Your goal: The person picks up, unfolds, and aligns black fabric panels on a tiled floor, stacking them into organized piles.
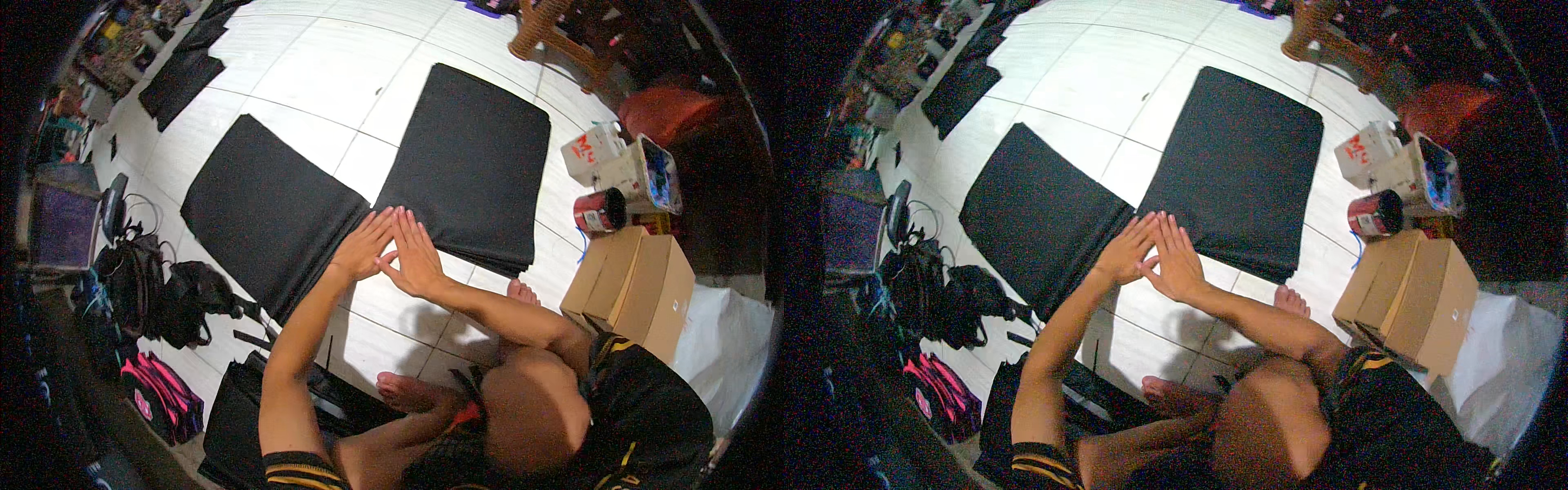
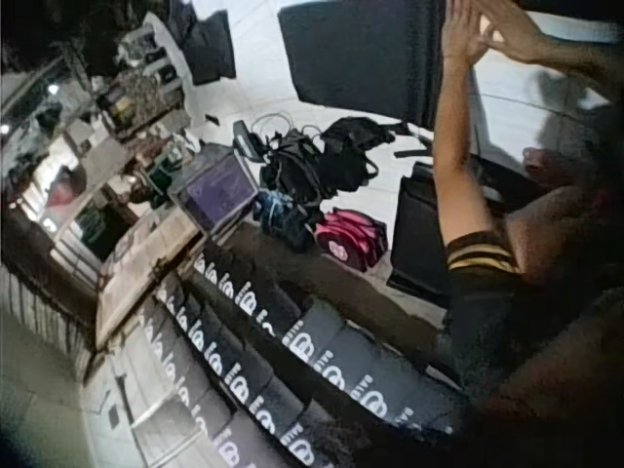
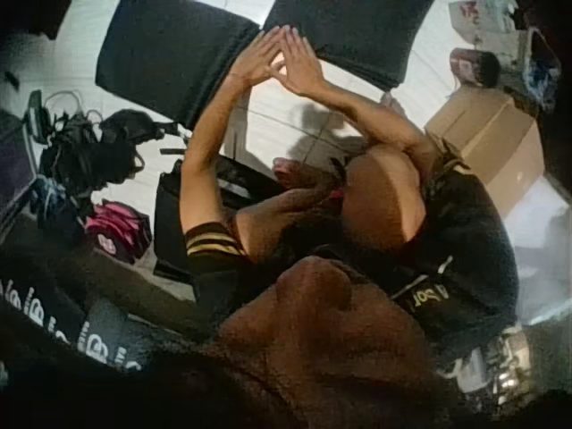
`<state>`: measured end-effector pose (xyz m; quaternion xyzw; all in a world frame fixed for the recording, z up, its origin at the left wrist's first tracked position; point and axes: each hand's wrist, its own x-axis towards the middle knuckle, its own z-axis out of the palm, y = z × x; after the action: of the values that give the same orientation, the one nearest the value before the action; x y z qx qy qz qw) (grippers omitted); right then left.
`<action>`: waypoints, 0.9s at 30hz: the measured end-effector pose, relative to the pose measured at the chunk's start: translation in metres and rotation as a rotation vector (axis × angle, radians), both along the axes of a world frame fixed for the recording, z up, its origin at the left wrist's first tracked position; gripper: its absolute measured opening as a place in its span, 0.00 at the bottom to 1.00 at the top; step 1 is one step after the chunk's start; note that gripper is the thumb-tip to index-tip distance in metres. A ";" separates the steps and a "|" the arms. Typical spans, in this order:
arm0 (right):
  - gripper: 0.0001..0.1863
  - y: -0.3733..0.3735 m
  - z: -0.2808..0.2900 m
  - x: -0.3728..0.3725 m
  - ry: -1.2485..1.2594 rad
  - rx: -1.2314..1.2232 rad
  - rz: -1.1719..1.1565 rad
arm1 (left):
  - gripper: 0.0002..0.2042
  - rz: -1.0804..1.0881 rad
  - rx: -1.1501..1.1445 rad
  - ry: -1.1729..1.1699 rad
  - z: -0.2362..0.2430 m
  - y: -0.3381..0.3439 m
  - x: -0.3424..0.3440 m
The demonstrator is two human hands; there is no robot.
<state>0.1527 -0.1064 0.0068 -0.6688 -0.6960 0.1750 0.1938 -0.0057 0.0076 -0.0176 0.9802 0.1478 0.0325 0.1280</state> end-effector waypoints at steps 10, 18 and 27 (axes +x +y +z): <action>0.57 -0.120 0.003 0.091 -0.184 -0.278 -0.168 | 0.34 0.034 -0.092 0.002 0.006 -0.003 0.005; 0.53 -0.156 0.024 0.126 -0.292 -0.469 -0.372 | 0.33 0.058 -0.121 -0.020 0.006 -0.004 0.004; 0.20 -0.159 -0.010 0.187 0.320 -0.006 -0.766 | 0.18 0.701 -0.463 -0.587 0.048 -0.010 0.034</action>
<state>0.3396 -0.2651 -0.0034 -0.8445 -0.3573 0.1940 0.3485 0.0284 -0.0020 0.0305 0.7672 0.4288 0.3137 0.3594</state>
